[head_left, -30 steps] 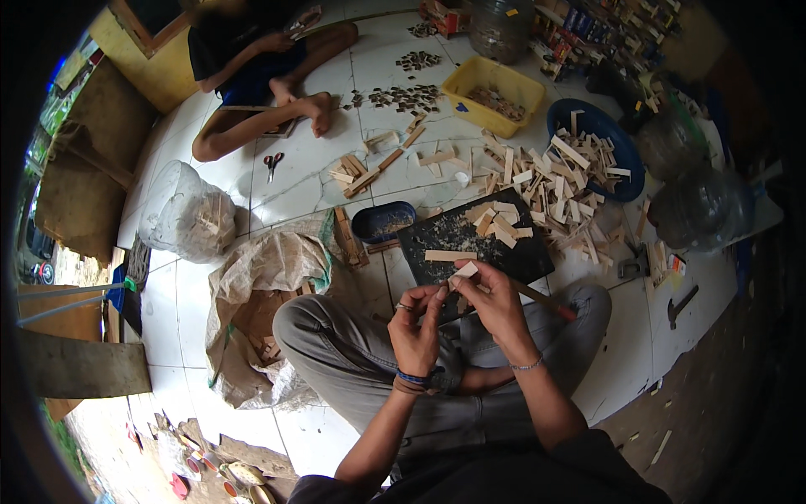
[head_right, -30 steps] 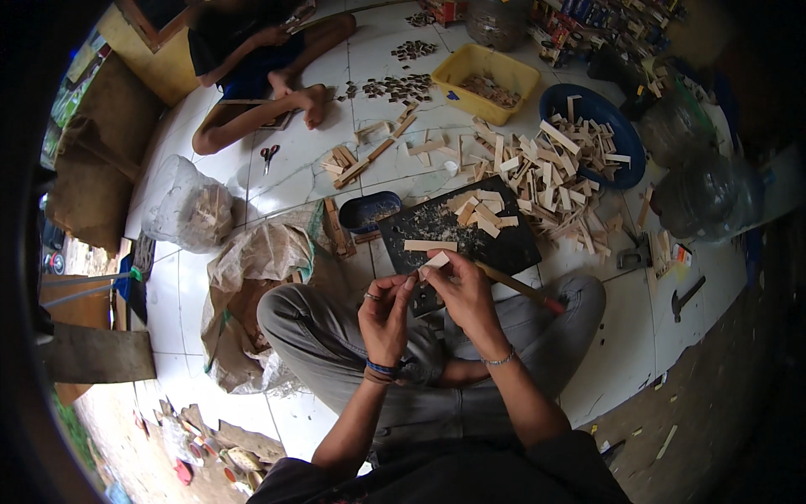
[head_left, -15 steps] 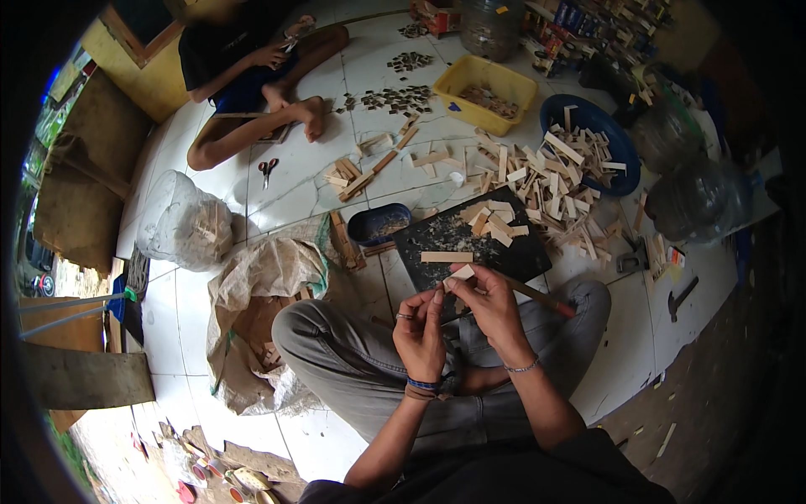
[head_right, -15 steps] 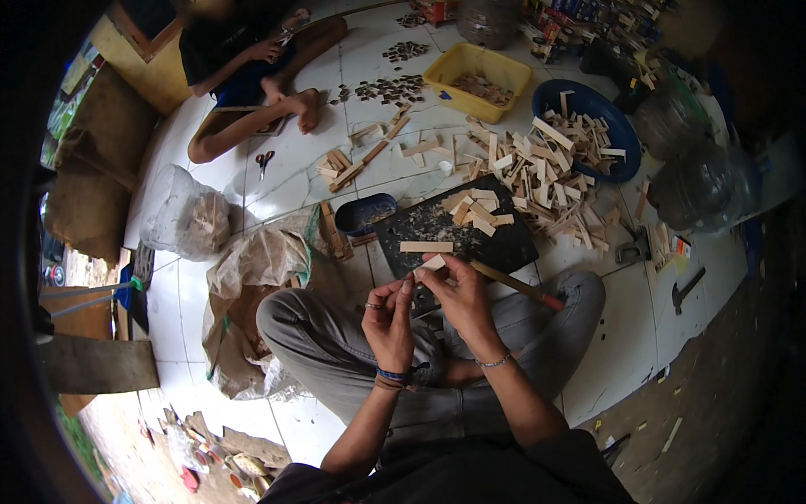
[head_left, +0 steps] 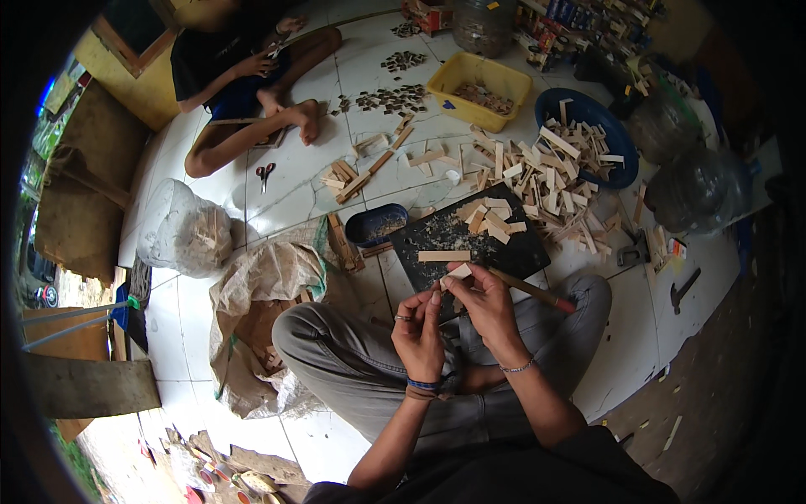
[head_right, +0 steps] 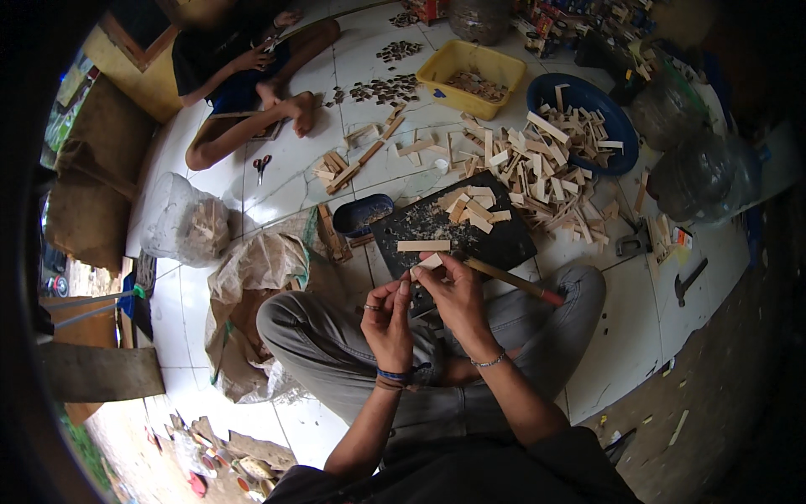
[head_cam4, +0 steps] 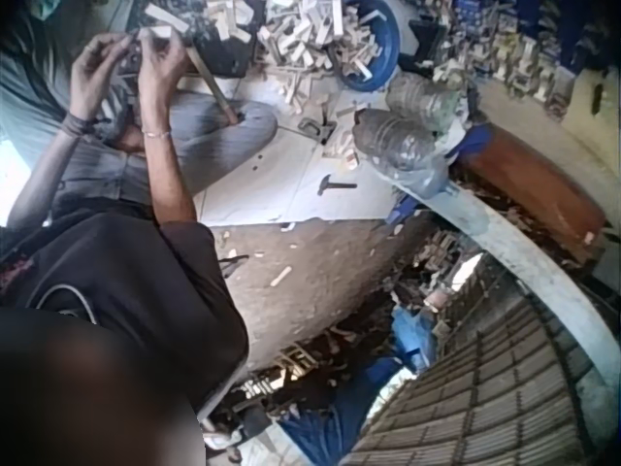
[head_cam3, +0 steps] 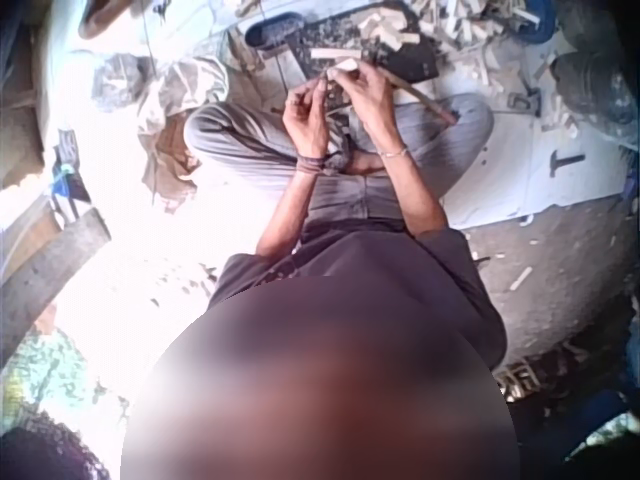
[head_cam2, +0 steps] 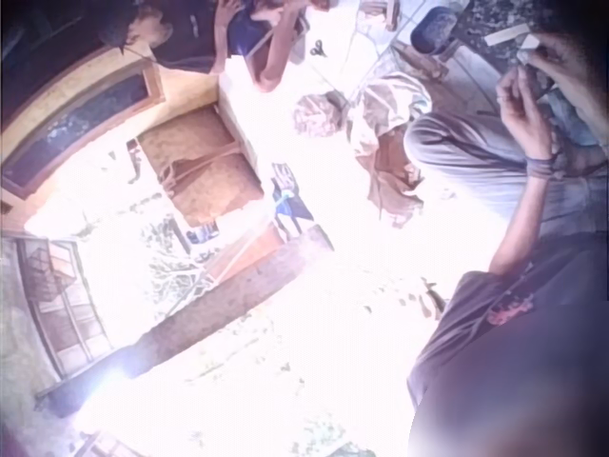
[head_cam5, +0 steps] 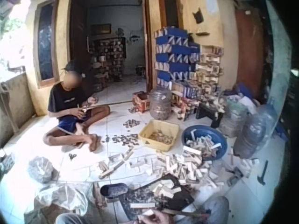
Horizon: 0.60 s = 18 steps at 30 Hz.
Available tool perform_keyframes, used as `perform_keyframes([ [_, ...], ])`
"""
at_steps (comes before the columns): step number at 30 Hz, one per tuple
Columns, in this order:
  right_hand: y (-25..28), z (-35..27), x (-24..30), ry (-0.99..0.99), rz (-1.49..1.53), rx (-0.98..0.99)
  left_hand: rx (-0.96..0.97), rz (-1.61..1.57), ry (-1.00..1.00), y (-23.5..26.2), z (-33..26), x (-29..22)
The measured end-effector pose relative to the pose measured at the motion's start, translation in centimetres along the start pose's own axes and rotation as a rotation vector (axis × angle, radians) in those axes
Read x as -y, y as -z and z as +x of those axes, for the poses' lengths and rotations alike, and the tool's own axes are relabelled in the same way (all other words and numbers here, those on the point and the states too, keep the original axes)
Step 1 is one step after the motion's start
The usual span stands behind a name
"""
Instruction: The person sits on the floor and uses a hammer to split small wooden pieces on a black cutting board. They repeatedly pick up wood from a sack, split it into smaller pieces, and place the finished pieces into a blue bowl.
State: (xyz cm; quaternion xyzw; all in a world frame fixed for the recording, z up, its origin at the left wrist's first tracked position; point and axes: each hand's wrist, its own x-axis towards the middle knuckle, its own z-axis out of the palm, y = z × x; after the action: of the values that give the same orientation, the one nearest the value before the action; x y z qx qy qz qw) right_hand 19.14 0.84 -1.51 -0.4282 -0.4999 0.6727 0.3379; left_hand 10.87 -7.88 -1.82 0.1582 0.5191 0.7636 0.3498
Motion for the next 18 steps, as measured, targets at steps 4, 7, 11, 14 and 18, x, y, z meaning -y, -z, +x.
perform_keyframes([
  [4,-0.1,-0.2,0.0,0.012,-0.001,-0.009,0.014,0.088,-0.028,0.4,0.7,-0.3],
  [7,-0.2,-0.3,0.2,0.015,0.015,-0.016,0.014,0.172,-0.032,0.7,1.3,-0.6],
  [11,-0.4,-0.2,0.3,0.055,0.022,-0.015,0.046,0.248,-0.036,0.8,2.1,-0.8],
  [14,-0.3,-0.2,0.4,0.048,0.003,0.005,0.071,0.326,-0.09,0.7,2.3,-0.9],
  [18,0.0,-0.2,0.4,0.038,-0.013,0.031,0.111,0.572,-0.25,0.8,2.5,-1.4],
])
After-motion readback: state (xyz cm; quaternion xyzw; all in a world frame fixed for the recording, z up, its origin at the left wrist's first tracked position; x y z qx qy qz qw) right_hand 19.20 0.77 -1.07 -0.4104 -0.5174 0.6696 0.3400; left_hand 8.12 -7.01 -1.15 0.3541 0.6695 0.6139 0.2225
